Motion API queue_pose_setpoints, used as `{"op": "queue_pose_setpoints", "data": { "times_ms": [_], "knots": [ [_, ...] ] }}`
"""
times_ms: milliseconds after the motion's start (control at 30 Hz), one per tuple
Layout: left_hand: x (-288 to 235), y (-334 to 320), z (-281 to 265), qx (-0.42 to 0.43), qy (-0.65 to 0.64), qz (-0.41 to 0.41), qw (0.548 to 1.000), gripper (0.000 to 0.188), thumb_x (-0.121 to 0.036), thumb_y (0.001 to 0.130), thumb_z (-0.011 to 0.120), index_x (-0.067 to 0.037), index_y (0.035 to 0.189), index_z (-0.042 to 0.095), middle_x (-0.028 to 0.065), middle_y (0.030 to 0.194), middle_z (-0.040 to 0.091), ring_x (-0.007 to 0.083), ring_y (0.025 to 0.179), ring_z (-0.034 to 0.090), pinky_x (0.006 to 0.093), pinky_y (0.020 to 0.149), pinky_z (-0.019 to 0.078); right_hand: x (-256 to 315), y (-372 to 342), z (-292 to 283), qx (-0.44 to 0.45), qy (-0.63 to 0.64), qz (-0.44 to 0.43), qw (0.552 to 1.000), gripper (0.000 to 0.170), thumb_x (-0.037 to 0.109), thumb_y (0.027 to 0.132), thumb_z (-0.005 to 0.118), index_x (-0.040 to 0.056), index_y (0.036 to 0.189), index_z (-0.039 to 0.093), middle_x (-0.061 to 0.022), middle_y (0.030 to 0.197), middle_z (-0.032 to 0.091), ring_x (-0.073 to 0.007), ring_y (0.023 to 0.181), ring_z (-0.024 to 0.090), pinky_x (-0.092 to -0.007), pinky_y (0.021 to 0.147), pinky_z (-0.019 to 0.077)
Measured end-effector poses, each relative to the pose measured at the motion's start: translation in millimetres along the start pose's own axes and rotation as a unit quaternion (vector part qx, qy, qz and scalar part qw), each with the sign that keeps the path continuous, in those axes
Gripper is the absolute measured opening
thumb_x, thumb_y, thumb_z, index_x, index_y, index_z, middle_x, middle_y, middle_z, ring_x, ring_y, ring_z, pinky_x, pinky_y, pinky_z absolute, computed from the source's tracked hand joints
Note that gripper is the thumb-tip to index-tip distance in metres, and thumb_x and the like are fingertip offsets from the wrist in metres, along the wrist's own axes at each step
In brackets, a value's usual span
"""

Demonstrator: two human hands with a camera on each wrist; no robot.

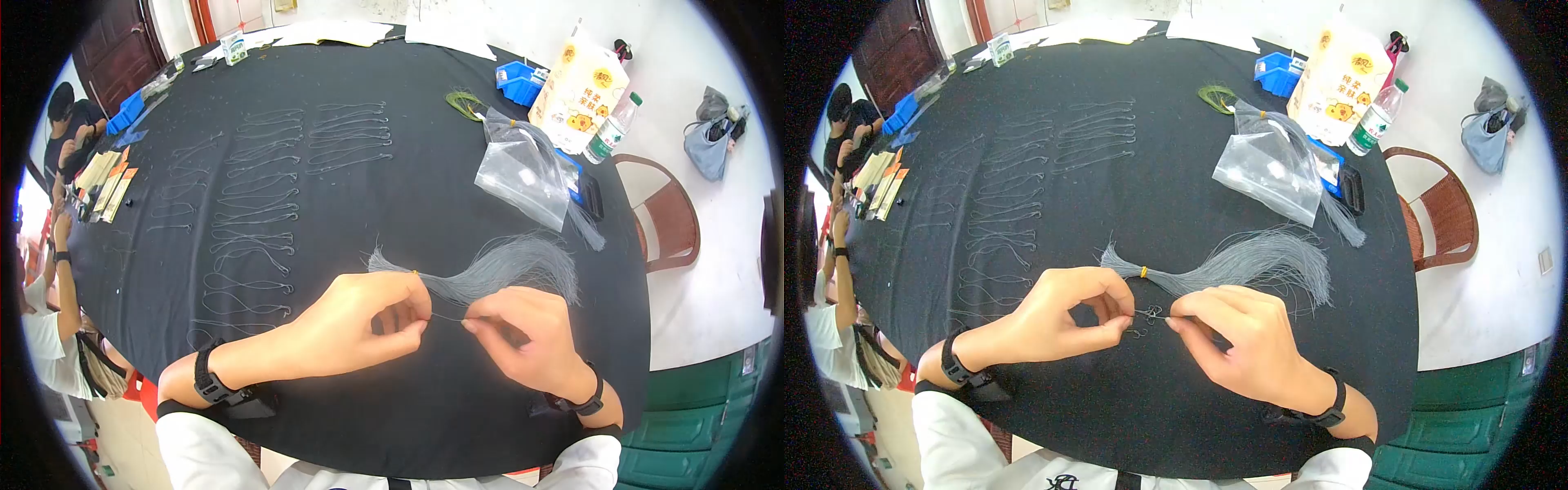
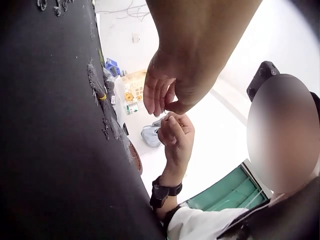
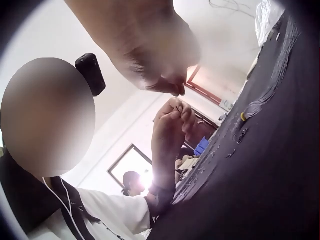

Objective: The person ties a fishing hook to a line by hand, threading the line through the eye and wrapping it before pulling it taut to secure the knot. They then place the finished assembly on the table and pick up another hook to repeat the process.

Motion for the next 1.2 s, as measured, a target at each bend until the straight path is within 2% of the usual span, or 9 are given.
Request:
{"op": "queue_pose_setpoints", "data": {
  "times_ms": [133, 267, 467, 533, 833, 933, 1033, 1100, 1200],
  "knots": [
    [-3.7, -0.2, -1.4, -0.012, 0.026, 0.033, 0.999, 0.014, 0.001, 0.080, 0.066, 0.002, 0.093, 0.062, 0.0092, 0.083, 0.066, 0.0145, 0.073, 0.067, 0.0269, 0.065, 0.0540, 6.9, -0.2, -6.1, 0.022, -0.026, -0.022, 0.999, 0.013, 0.003, 0.073, 0.072, 0.0068, 0.083, 0.063, -0.0065, 0.068, 0.061, -0.0215, 0.056, 0.058, -0.0314, 0.050, 0.0431],
    [-10.2, -0.6, -2.8, -0.021, 0.065, 0.077, 0.995, 0.017, 0.003, 0.080, 0.065, 0.002, 0.097, 0.064, 0.0101, 0.085, 0.066, 0.0154, 0.074, 0.067, 0.0271, 0.065, 0.0544, 12.1, 0.5, -12.9, 0.030, -0.081, -0.035, 0.996, 0.014, 0.005, 0.073, 0.072, 0.0074, 0.082, 0.063, -0.0055, 0.067, 0.060, -0.0217, 0.056, 0.057, -0.0318, 0.050, 0.0432],
    [-18.4, -4.6, -5.6, -0.059, 0.035, 0.046, 0.997, 0.016, 0.003, 0.080, 0.067, 0.001, 0.096, 0.065, 0.0105, 0.089, 0.067, 0.0162, 0.072, 0.067, 0.0262, 0.063, 0.0539, 18.5, 0.7, -23.4, 0.038, -0.146, -0.054, 0.987, 0.013, 0.009, 0.073, 0.072, 0.0087, 0.080, 0.062, -0.0039, 0.063, 0.057, -0.0204, 0.055, 0.055, -0.0323, 0.051, 0.0401],
    [-24.1, -5.8, -5.0, -0.055, 0.080, 0.091, 0.991, 0.016, 0.003, 0.079, 0.067, 0.001, 0.095, 0.066, 0.0106, 0.089, 0.067, 0.0169, 0.071, 0.066, 0.0261, 0.062, 0.0536, 19.7, -0.2, -25.7, 0.029, -0.162, -0.055, 0.985, 0.013, 0.009, 0.073, 0.072, 0.0090, 0.080, 0.061, -0.0036, 0.062, 0.057, -0.0200, 0.055, 0.054, -0.0324, 0.051, 0.0391],
    [-28.5, -12.2, -2.5, -0.073, 0.152, 0.152, 0.974, 0.017, 0.003, 0.077, 0.065, 0.001, 0.093, 0.061, 0.0112, 0.083, 0.060, 0.0266, 0.069, 0.062, 0.0338, 0.060, 0.0498, 22.3, -0.8, -25.0, 0.029, -0.115, -0.050, 0.992, 0.012, 0.008, 0.074, 0.071, 0.0079, 0.081, 0.061, -0.0041, 0.064, 0.059, -0.0214, 0.056, 0.055, -0.0328, 0.052, 0.0405],
    [-29.1, -12.5, -3.2, -0.073, 0.161, 0.139, 0.974, 0.016, 0.004, 0.076, 0.067, 0.001, 0.091, 0.063, 0.0106, 0.087, 0.062, 0.0210, 0.071, 0.064, 0.0295, 0.060, 0.0515, 15.0, -2.3, -22.4, 0.078, -0.131, -0.003, 0.988, 0.022, 0.013, 0.075, 0.073, 0.0070, 0.094, 0.063, -0.0080, 0.078, 0.064, -0.0249, 0.071, 0.060, -0.0348, 0.064, 0.0466],
    [-31.7, -13.9, -2.8, -0.070, 0.175, 0.152, 0.970, 0.016, 0.005, 0.076, 0.068, 0.000, 0.091, 0.065, 0.0100, 0.089, 0.063, 0.0184, 0.073, 0.065, 0.0273, 0.060, 0.0526, 27.7, 7.6, -25.2, 0.003, -0.145, -0.027, 0.989, 0.041, 0.020, 0.076, 0.075, 0.0059, 0.111, 0.061, -0.0121, 0.098, 0.064, -0.0291, 0.091, 0.061, -0.0386, 0.081, 0.0473],
    [-35.5, -14.6, -1.5, -0.073, 0.175, 0.177, 0.966, 0.018, 0.005, 0.075, 0.068, 0.000, 0.092, 0.063, 0.0103, 0.088, 0.062, 0.0214, 0.071, 0.064, 0.0297, 0.060, 0.0517, 27.0, 7.0, -17.7, 0.053, -0.057, -0.016, 0.997, 0.053, 0.026, 0.076, 0.076, 0.0052, 0.121, 0.057, -0.0138, 0.110, 0.062, -0.0316, 0.103, 0.058, -0.0411, 0.092, 0.0435],
    [-40.8, -17.3, 0.2, -0.085, 0.155, 0.209, 0.962, 0.021, 0.005, 0.073, 0.067, -0.001, 0.093, 0.060, 0.0111, 0.086, 0.060, 0.0262, 0.069, 0.061, 0.0341, 0.059, 0.0497, 17.7, 6.4, 7.1, 0.096, 0.104, 0.023, 0.990, 0.035, 0.023, 0.081, 0.073, 0.0041, 0.108, 0.063, -0.0093, 0.091, 0.068, -0.0241, 0.083, 0.065, -0.0339, 0.077, 0.0497]
  ]
}}
Point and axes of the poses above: each hand's wrist, its own y-axis towards the middle knuckle, its own z-axis out of the palm, x = y × z, the point moved 6 cm from there along y, towards the middle knuckle
